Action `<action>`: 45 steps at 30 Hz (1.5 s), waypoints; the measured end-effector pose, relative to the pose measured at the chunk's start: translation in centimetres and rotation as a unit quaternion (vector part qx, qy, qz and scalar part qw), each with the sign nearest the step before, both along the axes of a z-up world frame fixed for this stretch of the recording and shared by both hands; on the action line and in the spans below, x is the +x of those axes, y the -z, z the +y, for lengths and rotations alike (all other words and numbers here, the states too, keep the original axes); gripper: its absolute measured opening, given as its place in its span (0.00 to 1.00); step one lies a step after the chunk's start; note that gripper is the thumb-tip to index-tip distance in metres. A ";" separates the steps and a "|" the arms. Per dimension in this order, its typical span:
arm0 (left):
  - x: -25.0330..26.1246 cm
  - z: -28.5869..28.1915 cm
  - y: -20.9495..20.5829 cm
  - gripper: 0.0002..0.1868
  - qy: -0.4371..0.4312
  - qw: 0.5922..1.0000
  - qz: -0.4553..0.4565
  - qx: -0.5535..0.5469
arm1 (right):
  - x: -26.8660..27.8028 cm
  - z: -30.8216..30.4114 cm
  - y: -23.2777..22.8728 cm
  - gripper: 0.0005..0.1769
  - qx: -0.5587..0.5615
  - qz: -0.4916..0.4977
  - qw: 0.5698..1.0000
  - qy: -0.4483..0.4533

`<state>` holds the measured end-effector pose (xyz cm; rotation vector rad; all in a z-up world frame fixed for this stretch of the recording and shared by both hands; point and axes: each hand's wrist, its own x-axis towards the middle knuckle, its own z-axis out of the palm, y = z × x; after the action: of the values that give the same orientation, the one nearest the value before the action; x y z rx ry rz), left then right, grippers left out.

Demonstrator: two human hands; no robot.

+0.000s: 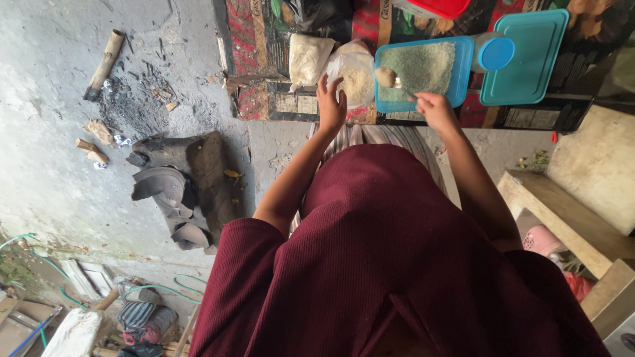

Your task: The person scoops white powder from a small plastic bag into a blue plastic container holding green granules using a small spoon, repeatedly transferring the substance until the bag is nearly empty.

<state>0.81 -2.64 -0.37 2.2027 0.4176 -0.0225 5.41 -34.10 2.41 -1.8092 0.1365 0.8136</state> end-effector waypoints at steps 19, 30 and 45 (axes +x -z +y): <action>-3.6 -1.2 3.8 0.23 -0.041 0.998 0.043 0.028 | 1.9 -0.9 -5.3 0.22 -0.382 -0.374 0.831 -0.156; -4.2 -1.6 3.2 0.24 -0.041 0.999 -0.017 0.013 | 0.6 7.6 -3.8 0.08 -0.237 -0.330 0.874 -0.268; -3.6 0.2 -0.5 0.24 -0.008 0.999 0.015 -0.028 | -3.4 14.4 5.1 0.06 -0.415 -0.302 0.818 -0.261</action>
<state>-2.78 -2.43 0.16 2.1454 0.4462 -0.0593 2.01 -19.67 -2.65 -2.9357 -0.5278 0.5119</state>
